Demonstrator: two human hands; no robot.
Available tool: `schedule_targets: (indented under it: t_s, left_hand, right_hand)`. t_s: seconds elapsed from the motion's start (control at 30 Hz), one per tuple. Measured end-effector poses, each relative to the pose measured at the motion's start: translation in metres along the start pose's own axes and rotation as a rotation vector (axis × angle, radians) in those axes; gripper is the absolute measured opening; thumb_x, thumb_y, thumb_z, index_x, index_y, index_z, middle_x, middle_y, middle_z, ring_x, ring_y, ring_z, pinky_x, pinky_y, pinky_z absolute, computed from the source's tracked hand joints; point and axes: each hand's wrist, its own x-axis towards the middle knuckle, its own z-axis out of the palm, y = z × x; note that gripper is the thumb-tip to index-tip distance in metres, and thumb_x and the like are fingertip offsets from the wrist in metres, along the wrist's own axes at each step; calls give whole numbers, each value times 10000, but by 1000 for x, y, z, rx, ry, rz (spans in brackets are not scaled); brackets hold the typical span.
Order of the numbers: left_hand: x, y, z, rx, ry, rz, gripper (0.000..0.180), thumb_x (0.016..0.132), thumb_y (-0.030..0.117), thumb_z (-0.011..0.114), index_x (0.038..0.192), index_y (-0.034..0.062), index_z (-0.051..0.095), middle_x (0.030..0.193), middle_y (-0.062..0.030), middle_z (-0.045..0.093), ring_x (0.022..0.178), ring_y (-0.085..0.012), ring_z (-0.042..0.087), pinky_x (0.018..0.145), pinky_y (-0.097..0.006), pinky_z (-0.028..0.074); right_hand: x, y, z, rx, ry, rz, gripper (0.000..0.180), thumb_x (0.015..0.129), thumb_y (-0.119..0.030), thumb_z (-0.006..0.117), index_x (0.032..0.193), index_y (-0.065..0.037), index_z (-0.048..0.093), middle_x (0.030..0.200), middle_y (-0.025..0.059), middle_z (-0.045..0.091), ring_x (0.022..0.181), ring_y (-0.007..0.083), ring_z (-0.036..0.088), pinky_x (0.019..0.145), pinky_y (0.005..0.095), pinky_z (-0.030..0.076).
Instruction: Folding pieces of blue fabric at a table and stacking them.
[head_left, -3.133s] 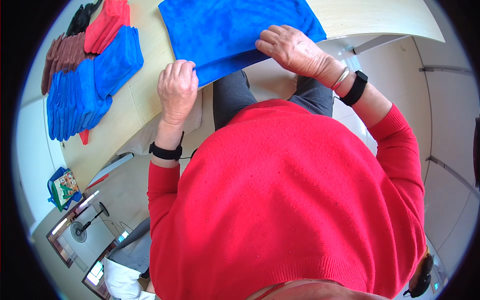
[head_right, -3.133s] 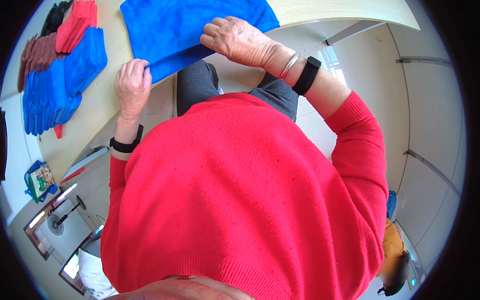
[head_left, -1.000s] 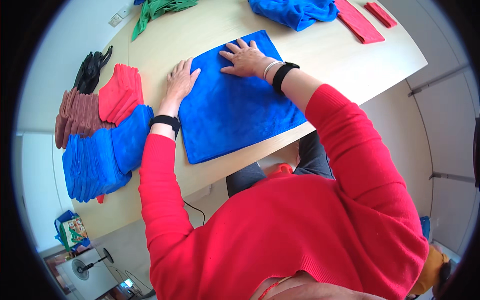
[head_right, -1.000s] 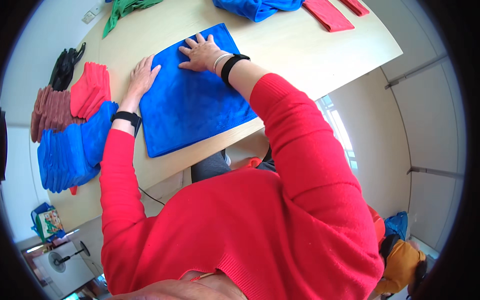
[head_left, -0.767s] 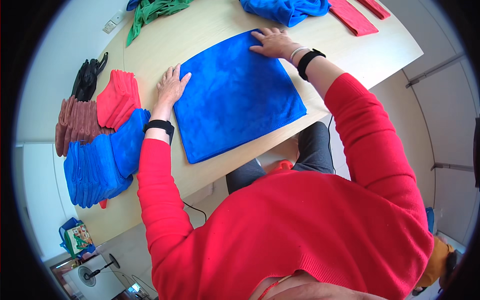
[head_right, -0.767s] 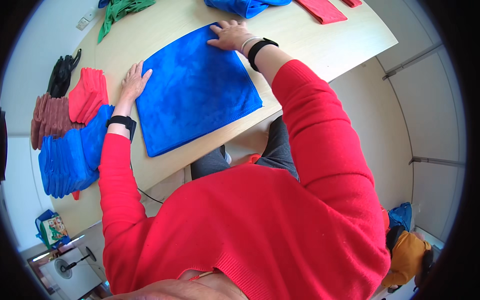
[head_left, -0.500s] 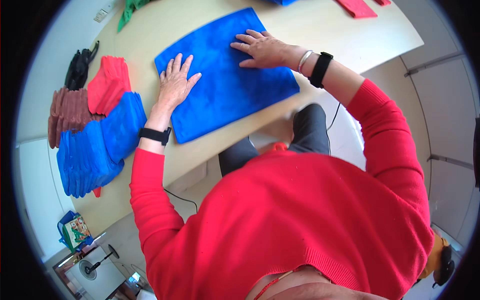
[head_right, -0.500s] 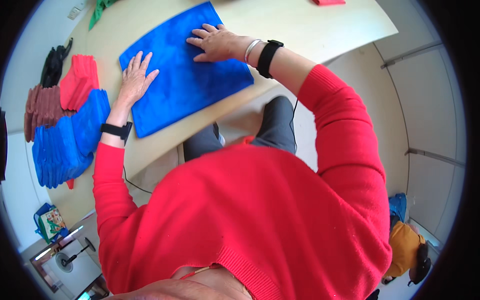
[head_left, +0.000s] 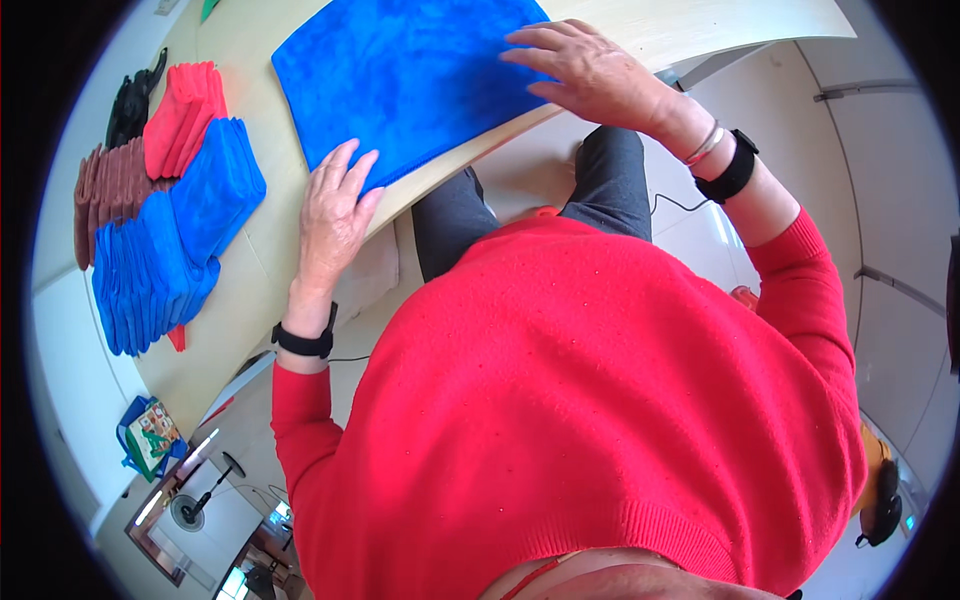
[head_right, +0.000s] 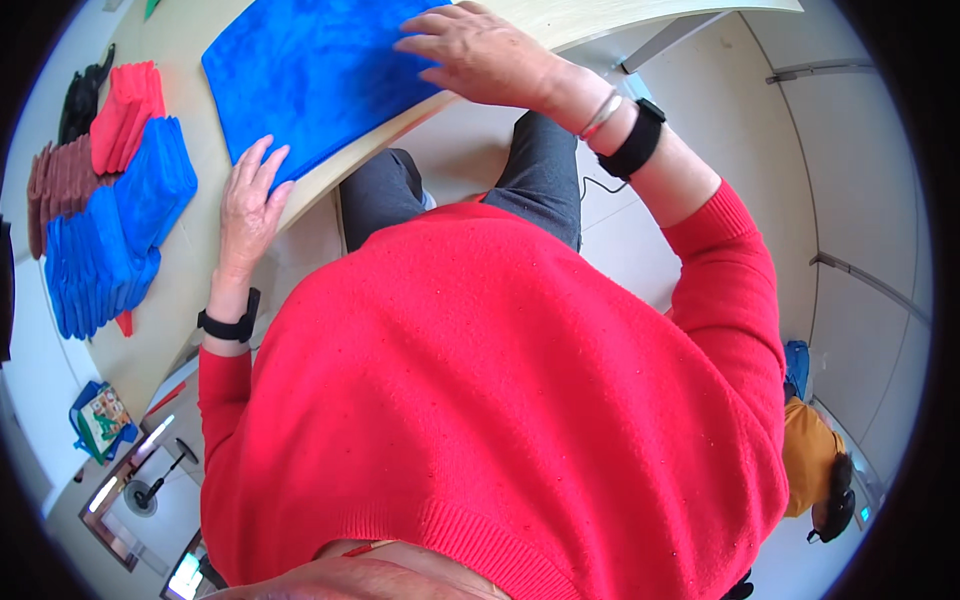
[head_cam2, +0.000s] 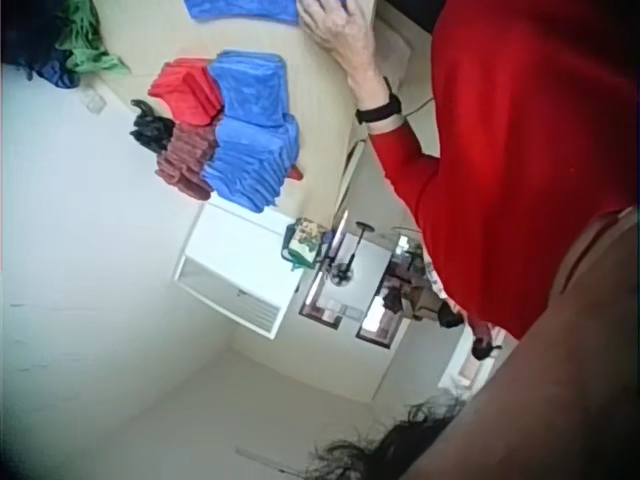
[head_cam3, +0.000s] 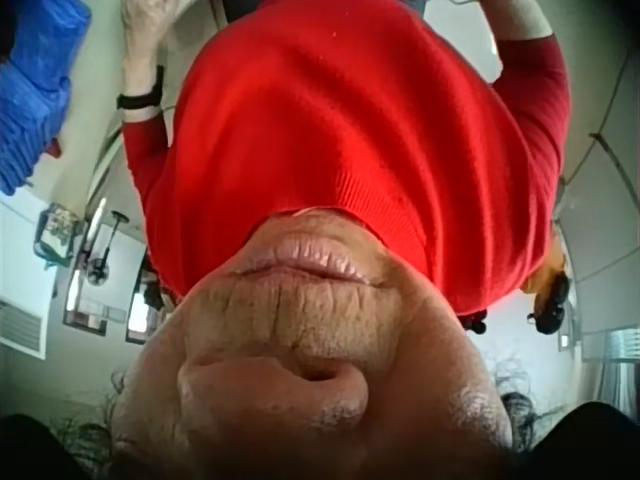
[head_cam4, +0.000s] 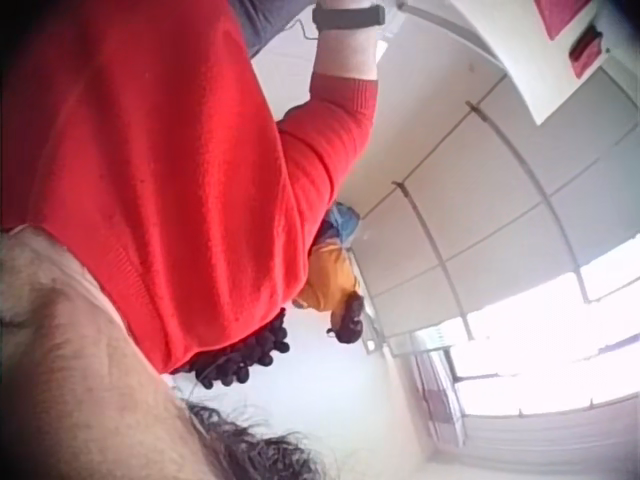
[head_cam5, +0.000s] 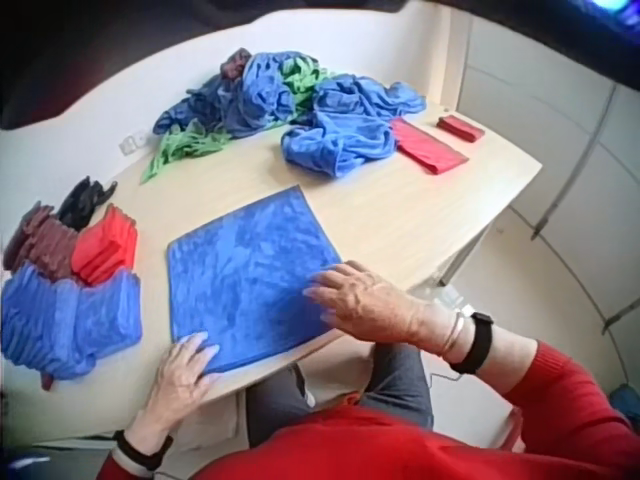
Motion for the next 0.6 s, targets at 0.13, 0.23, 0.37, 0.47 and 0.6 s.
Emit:
schedule_targets:
  t_s: [0.13, 0.23, 0.37, 0.47, 0.6]
  left_hand:
    - [7, 17, 5, 38, 77, 34, 407, 796, 131, 633, 1190, 72, 551, 1224, -137, 514, 1124, -310, 489, 949, -393, 409]
    - [9, 18, 6, 117, 84, 65, 387, 792, 116, 622, 1166, 43, 552, 1174, -142, 535, 1058, -294, 525, 908, -376, 438]
    - [5, 14, 12, 332, 149, 174, 252, 776, 73, 586, 1020, 14, 569, 1027, -132, 557, 930, -259, 552, 799, -349, 478]
    - [11, 24, 10, 465, 46, 83, 124, 745, 33, 553, 868, 29, 546, 891, -100, 550, 834, -239, 557, 702, -348, 484]
    - [28, 20, 17, 424, 194, 65, 90, 714, 27, 556, 768, 62, 493, 779, -73, 504, 750, -237, 542, 648, -363, 472]
  right_hand:
    - [33, -53, 6, 126, 133, -86, 542, 872, -376, 580, 1346, -172, 413, 1390, 84, 403, 1297, 278, 365, 1057, 418, 313]
    - [43, -75, 21, 82, 74, -118, 585, 851, -429, 590, 1339, -154, 422, 1378, 91, 418, 1291, 279, 372, 1046, 430, 316]
    - [27, -65, 23, 58, 69, -76, 603, 841, -463, 591, 1328, -142, 437, 1371, 100, 425, 1288, 288, 373, 1047, 434, 311]
    - [24, -70, 17, 49, 91, -32, 622, 823, -475, 602, 1323, -140, 443, 1363, 111, 433, 1288, 287, 372, 1043, 433, 313]
    - [41, -95, 12, 89, 98, 58, 572, 814, -404, 616, 1289, -120, 472, 1286, 118, 490, 1224, 283, 433, 1006, 415, 351]
